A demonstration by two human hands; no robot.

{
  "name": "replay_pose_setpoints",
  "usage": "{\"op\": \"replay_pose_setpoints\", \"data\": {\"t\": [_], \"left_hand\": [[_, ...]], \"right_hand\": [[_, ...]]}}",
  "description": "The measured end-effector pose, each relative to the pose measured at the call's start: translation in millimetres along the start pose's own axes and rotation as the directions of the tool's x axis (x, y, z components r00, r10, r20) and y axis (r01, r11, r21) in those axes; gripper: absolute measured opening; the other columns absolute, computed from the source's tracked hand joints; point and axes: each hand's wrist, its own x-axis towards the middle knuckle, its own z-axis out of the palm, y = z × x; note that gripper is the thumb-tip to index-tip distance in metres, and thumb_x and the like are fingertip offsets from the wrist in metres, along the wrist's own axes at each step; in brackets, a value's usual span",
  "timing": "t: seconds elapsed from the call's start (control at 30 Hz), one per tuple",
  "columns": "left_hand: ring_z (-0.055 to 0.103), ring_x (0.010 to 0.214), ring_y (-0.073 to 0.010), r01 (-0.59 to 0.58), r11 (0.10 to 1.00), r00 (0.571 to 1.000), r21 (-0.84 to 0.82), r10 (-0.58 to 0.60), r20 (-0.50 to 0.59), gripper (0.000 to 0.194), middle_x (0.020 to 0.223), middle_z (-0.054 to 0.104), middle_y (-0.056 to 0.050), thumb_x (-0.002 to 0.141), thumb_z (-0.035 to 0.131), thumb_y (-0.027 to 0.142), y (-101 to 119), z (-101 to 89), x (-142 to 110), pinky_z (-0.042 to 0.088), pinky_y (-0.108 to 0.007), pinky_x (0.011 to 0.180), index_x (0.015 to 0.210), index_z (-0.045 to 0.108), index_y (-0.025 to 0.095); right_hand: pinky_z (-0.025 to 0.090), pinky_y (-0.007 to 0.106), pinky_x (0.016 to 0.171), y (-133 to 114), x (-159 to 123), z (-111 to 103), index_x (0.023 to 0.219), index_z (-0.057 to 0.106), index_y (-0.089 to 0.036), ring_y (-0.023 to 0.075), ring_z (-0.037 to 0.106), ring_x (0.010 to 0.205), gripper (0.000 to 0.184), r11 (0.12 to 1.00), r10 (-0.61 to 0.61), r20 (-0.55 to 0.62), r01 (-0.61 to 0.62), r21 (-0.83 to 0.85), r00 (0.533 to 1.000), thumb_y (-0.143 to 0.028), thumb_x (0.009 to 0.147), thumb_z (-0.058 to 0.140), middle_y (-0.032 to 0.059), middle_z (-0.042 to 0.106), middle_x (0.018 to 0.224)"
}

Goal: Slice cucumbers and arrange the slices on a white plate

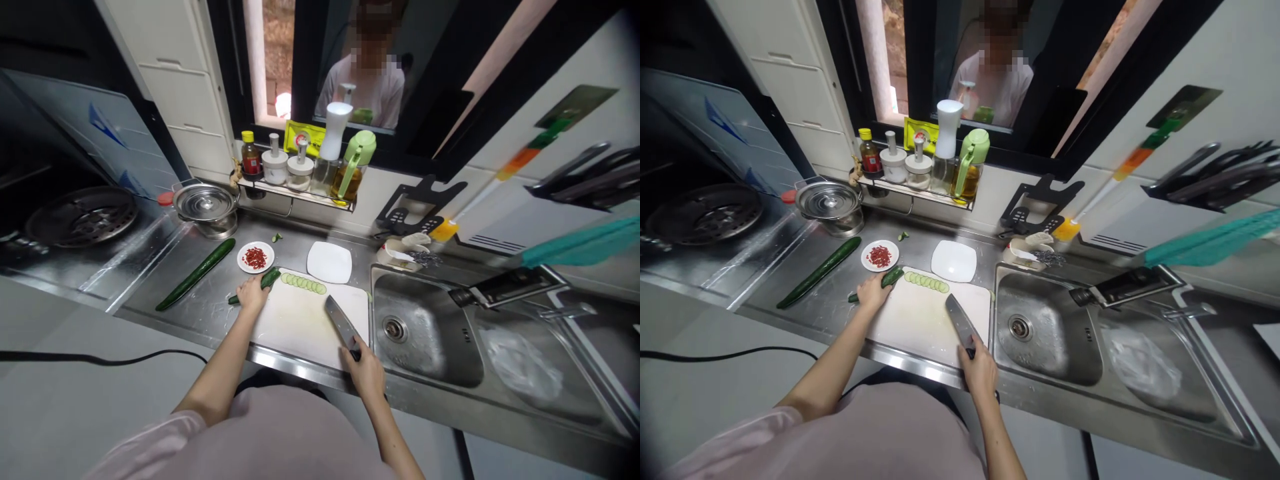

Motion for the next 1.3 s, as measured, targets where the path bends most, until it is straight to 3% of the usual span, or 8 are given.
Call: {"op": "replay_pose_setpoints", "data": {"t": [0.33,0.63,0.87,1.3], "left_hand": [[0.052,0.117,-0.0328,-0.035,0.999,0.997,0.026,0.033,0.067,0.055,0.130,0.057,-0.011,0.082,0.050,0.047,-12,-12.3,12,0.037,-0.048,0.094,0.135,0.048,0.032],[0.051,0.119,-0.0329,-0.060,0.998,0.995,0.015,0.059,0.083,0.068,0.134,0.054,-0.012,0.078,0.055,0.037,-19,-11.7,13,0.039,-0.046,0.096,0.143,0.038,0.030],[0.046,0.124,-0.0305,-0.186,0.982,0.977,0.020,0.183,0.109,0.062,0.138,0.052,-0.006,0.077,0.055,0.029,-27,-14.4,22,0.036,-0.047,0.098,0.138,0.044,0.034],[0.043,0.120,-0.0313,-0.152,0.987,0.988,0.046,0.152,-0.006,0.068,0.134,0.049,-0.010,0.076,0.058,0.037,-22,-5.4,16,0.030,-0.046,0.101,0.142,0.041,0.030]], "right_hand": [[0.046,0.032,0.084,6,-3,6,0.133,0.054,-0.018,0.0251,0.063,0.102,0.056,0.999,0.006,0.009,-0.007,0.043,1.000,-0.047,0.087,0.044,0.0108,0.068,0.110],[0.046,0.032,0.085,3,-2,9,0.132,0.055,-0.018,0.0243,0.063,0.102,0.054,0.998,-0.017,0.001,0.016,0.053,1.000,-0.046,0.087,0.045,0.0100,0.067,0.114],[0.046,0.032,0.082,3,-5,10,0.129,0.057,-0.018,0.0249,0.064,0.100,0.053,0.998,-0.024,0.022,0.023,0.057,0.999,-0.047,0.087,0.045,0.0106,0.068,0.111],[0.045,0.032,0.083,8,-8,12,0.130,0.056,-0.018,0.0252,0.064,0.102,0.052,0.996,-0.009,0.008,0.008,0.085,1.000,-0.047,0.088,0.046,0.0113,0.068,0.114]]}}
